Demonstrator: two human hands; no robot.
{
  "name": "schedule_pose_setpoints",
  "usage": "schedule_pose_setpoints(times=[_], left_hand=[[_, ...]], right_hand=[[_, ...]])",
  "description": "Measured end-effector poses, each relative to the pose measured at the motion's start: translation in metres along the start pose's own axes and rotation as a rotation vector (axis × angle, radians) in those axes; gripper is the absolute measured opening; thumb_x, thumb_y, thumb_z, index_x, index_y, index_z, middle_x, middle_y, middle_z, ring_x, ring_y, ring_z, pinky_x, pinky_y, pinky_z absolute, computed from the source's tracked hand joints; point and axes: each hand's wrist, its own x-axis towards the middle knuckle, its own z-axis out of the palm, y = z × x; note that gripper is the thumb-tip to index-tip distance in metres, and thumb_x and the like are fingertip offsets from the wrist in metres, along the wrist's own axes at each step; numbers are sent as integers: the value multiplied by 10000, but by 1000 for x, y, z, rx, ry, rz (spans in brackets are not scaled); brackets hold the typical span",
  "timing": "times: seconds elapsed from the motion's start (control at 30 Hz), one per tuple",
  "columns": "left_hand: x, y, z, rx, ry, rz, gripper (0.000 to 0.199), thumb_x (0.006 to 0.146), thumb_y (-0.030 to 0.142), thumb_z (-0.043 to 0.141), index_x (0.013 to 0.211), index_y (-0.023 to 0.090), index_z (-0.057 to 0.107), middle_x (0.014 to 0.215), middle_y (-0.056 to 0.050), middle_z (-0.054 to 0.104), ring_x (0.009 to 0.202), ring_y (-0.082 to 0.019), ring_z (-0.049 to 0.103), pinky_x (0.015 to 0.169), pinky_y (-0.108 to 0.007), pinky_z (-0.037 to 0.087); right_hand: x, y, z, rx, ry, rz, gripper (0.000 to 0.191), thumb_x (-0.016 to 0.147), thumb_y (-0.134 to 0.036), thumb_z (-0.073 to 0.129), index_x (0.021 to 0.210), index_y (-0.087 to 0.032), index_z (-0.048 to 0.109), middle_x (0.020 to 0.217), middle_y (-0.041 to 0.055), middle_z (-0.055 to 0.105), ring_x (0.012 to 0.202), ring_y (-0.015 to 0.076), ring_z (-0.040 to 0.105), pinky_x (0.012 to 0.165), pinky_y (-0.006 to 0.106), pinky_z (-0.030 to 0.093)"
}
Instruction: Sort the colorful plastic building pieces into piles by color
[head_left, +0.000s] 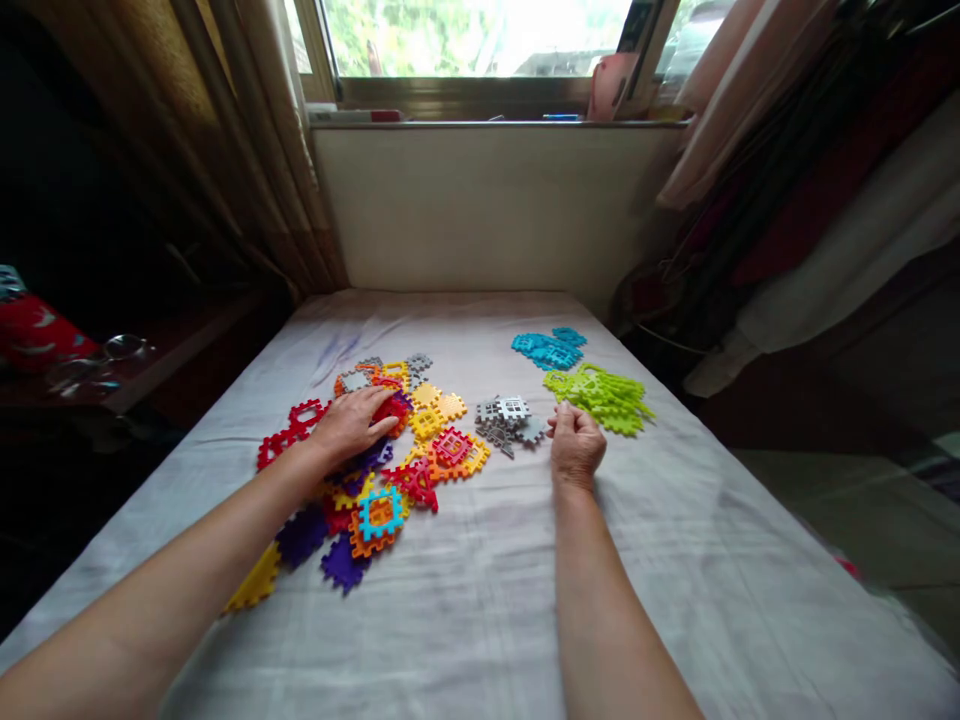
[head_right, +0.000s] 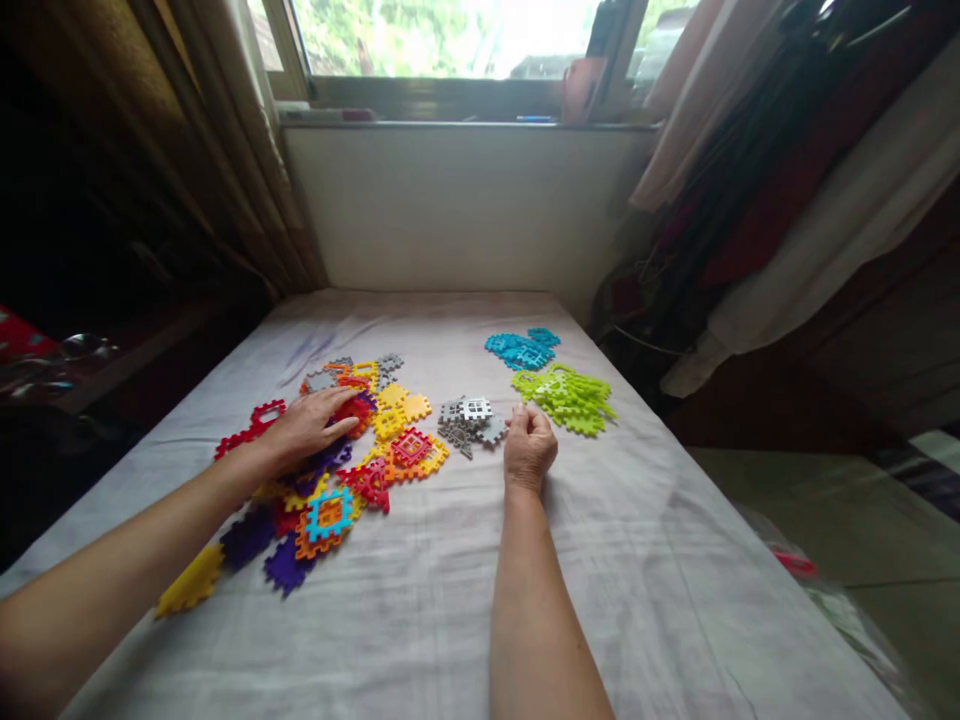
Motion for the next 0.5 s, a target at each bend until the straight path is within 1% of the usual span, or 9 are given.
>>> schedule_pose_setpoints(times=[0.1,0.17,0.2,0.27,0.33,0.4,0.47,0.5], left_hand=[[-26,-12,2,-45,47,22,540,889,454,472,1371,222,542,1437,-84,565,1329,-255,505,1138,-388,362],[-40,-19,3,-56,87,-11,543,886,458,454,1367,222,546,1411,-82,588,1294,-255,538,1118,-384,388],[-45,-22,2,-56,100,-29,529,883,462,444,1337,222,572,1385,-83,610,1268,-255,558,1104,-380,401],[-53,-31,-3,-64,97,-45,472,879,481,421,1204,234,659,1286,-71,676,1190,-243,608,1059,-351,434],[-56,-39,-11,-76,84,-60,438,882,511,393,1028,255,718,1150,-49,733,1092,-227,649,988,-315,470],[-54,-45,-19,-70,101,-110,438,889,522,375,934,269,729,1076,-33,752,1025,-219,667,925,-295,488],[-46,-49,-26,-42,154,-186,416,891,499,385,951,274,730,1101,-24,748,1025,-221,667,915,-294,487],[-40,-50,-28,-20,177,-218,400,889,481,400,996,275,726,1147,-23,736,1055,-224,661,932,-296,480]], right_hand=[[0,1,0,-10,-4,-7,438,818,-579,525,771,-172,679,596,19,675,502,153,600,555,265,482],[-1,1,0,-15,-7,-8,444,821,-585,522,773,-174,683,596,19,676,504,154,605,561,267,486],[-1,1,-1,-15,-6,-9,443,821,-586,524,772,-175,683,598,19,677,508,156,608,564,268,487],[-1,1,-1,-9,-3,-14,437,821,-583,530,765,-177,680,598,18,674,512,158,610,568,269,487],[-1,1,-1,-6,-2,-17,433,821,-582,536,753,-178,676,592,16,670,512,158,608,568,270,484],[-1,1,-1,-10,-4,-21,435,822,-585,537,745,-180,674,591,16,670,514,159,606,568,271,482],[-1,1,-1,-20,-7,-30,438,824,-588,533,741,-181,675,596,19,675,521,159,608,570,271,482],[-1,1,-1,-24,-7,-35,439,825,-588,532,741,-181,675,599,20,677,523,159,610,571,270,483]])
